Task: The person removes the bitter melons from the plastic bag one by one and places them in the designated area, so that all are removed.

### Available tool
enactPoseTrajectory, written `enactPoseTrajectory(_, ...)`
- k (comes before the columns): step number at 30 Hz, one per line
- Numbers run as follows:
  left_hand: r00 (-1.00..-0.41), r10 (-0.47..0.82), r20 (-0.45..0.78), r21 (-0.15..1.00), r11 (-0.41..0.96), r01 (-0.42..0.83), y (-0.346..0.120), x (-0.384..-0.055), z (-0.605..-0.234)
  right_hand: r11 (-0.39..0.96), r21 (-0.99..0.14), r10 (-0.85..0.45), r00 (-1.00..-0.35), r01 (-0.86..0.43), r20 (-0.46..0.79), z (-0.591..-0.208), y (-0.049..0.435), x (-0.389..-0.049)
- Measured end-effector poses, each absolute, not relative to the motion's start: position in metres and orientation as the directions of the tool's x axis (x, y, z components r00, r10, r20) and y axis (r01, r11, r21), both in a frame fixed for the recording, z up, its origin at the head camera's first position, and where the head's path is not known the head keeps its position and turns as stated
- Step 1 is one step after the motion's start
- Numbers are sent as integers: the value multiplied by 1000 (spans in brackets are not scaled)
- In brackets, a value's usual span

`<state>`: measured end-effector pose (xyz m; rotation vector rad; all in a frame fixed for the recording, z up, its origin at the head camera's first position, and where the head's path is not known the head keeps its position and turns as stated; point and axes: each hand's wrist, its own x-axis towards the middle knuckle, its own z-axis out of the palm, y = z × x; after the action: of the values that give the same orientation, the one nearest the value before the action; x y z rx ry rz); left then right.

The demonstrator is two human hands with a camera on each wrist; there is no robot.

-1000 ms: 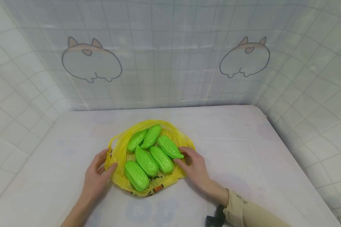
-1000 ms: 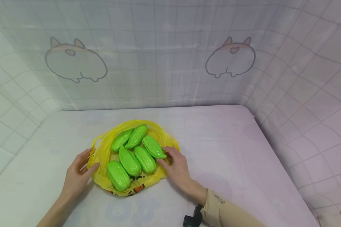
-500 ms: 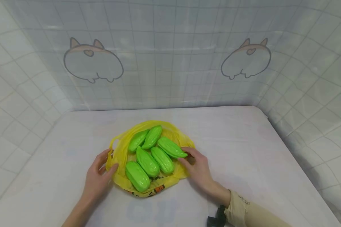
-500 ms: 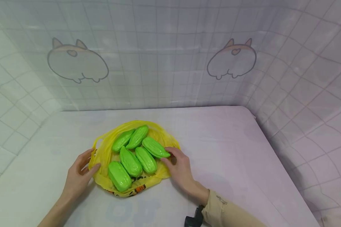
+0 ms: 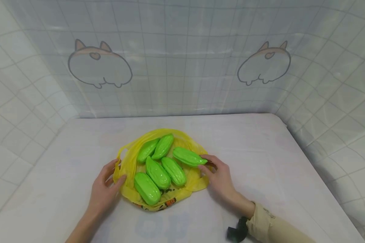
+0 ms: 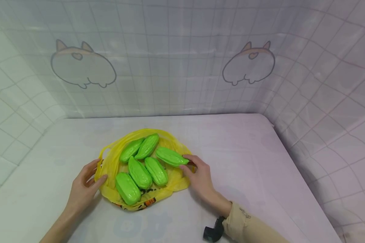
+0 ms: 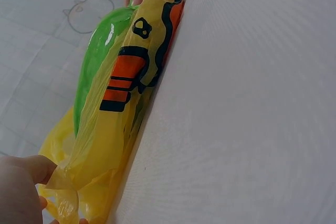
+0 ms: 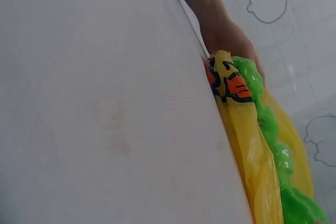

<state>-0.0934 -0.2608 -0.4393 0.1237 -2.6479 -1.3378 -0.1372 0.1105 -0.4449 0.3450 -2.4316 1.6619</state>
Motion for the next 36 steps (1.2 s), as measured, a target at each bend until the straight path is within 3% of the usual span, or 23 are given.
enactPoseTrajectory(16,-983,-144,111,819,574,8,-261,-94,-440,318,-883,-98,-939,-344,330,-446,128,-141)
enactPoseTrajectory(36,-985,-148,88,811,584,-15,-261,-94,-439,256,-934,-22,-968,-248,251,-440,156,-145)
